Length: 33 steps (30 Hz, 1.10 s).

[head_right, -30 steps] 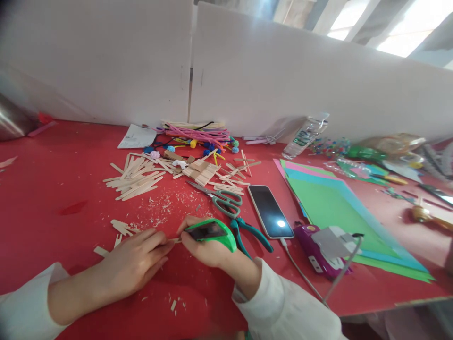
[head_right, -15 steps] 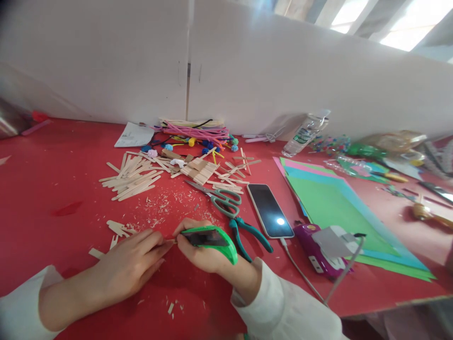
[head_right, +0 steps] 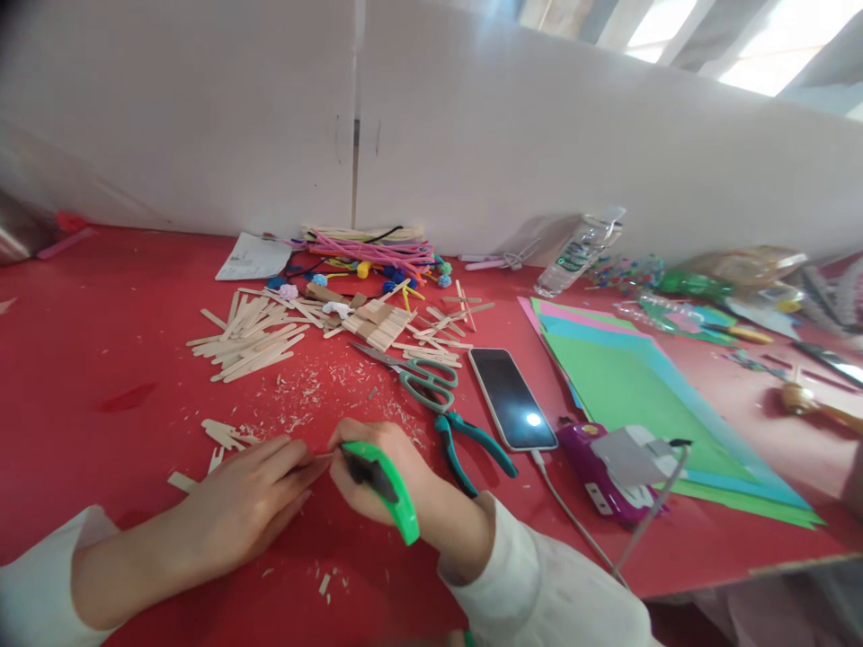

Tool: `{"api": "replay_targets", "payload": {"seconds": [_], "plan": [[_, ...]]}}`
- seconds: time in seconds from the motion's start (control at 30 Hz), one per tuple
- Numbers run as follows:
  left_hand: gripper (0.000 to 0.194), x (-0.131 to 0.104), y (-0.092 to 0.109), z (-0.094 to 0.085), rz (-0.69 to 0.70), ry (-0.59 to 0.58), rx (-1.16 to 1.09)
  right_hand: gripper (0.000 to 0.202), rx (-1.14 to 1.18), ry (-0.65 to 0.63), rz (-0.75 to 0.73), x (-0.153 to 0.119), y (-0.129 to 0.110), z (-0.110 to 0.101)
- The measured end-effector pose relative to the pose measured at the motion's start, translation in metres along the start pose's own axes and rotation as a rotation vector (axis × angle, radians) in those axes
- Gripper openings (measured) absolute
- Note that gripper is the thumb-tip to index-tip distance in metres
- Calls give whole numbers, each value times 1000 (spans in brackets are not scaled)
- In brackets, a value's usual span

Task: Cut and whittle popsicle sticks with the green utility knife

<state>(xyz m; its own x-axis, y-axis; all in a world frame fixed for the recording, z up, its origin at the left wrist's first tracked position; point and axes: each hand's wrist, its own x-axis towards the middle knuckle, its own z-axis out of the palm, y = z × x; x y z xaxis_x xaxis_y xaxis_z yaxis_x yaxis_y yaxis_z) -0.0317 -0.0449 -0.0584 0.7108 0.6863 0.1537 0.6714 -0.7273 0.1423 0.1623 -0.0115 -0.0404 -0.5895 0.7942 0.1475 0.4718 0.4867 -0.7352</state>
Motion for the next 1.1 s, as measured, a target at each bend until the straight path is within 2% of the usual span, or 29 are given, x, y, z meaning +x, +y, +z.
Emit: {"api": "replay_targets", "payload": {"seconds": [0.23,0.5,0.63,0.73,0.9,1.1], "plan": [[26,1,1,-1,-25,-29,-15,14,164,77,148,-2,8,-3],[24,2,2,-2,-23,-34,8,14,178,39,184,-1,6,1],[22,1,2,-1,-15,-44,12,14,99,51,137,0,1,-2],[22,1,2,-2,-21,-46,9,15,78,5,97,-1,-2,-4],[22,1,2,-3,-6,-51,19,14,-47,21,-46,-3,-1,3],[19,3,0,-1,-22,-89,50,5,-370,-146,-244,3,-5,12]]}}
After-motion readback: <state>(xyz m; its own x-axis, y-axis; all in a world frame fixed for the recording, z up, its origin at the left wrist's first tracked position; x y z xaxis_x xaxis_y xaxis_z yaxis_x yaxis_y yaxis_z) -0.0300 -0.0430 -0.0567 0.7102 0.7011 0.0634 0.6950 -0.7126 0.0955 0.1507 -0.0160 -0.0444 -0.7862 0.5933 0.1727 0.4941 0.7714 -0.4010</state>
